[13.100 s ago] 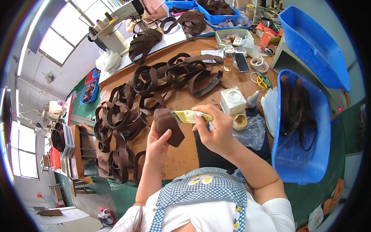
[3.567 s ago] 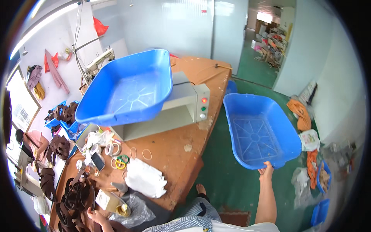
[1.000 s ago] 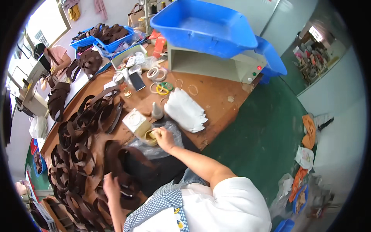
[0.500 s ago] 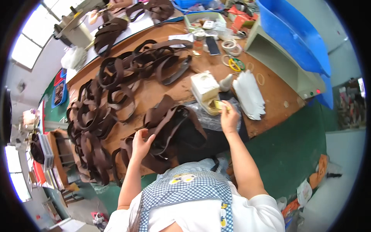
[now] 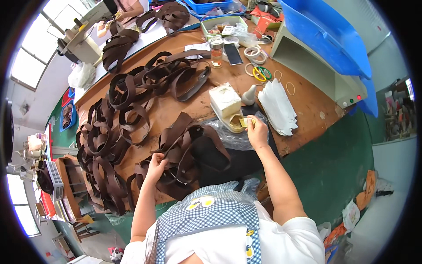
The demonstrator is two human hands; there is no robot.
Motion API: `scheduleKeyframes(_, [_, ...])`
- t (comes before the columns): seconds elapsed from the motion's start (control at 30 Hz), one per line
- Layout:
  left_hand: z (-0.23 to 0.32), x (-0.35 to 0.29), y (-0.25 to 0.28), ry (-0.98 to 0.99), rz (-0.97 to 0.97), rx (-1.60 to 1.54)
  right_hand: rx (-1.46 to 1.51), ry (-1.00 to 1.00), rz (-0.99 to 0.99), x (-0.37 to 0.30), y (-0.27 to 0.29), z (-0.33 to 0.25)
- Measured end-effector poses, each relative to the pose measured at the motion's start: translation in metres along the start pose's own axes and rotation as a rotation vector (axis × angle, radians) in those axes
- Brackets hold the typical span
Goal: Apply glue to the edges of leather shoe upper components using a brush and then organizing the parts.
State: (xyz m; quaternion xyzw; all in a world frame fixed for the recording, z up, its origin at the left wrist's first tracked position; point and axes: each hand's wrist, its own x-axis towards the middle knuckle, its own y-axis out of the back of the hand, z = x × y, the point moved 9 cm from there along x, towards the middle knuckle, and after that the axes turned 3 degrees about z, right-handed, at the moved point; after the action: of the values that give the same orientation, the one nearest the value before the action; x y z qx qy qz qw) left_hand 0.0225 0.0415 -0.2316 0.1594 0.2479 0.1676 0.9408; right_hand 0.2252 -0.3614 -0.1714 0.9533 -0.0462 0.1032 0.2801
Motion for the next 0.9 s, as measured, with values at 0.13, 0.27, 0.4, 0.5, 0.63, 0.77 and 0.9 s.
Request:
scheduleKeyframes(0.13, [0.032, -0.031, 0.0, 0.185, -0.166, -0.305, 0.023, -0.022, 0.012, 0.003, 0.004, 0.007])
scheduleKeyframes(0.27, [0.043, -0.05, -0.014, 0.224, -0.323, -0.376, 0.016, -0.035, 0.004, 0.0, 0.001, -0.001])
scheduleKeyframes(0.4, [0.084, -0.066, -0.026, 0.115, -0.36, -0.588, -0.077, 0.049, 0.023, -0.003, 0.005, -0.004])
scheduleKeyframes(0.5, [0.117, -0.068, -0.024, -0.045, -0.272, -0.781, -0.187, 0.069, 0.003, -0.015, 0.013, -0.004])
scheduleKeyframes(0.63, [0.131, -0.06, -0.028, -0.188, -0.188, -0.808, 0.127, -0.195, -0.096, -0.027, 0.008, -0.009])
scheduleKeyframes(0.77, [0.138, -0.055, -0.027, -0.286, -0.086, -0.771, 0.77, -0.371, -0.161, -0.024, 0.005, -0.097])
scheduleKeyframes(0.9, [0.16, -0.06, -0.026, -0.427, -0.016, -0.665, 0.789, -0.112, -0.231, -0.024, 0.008, -0.2])
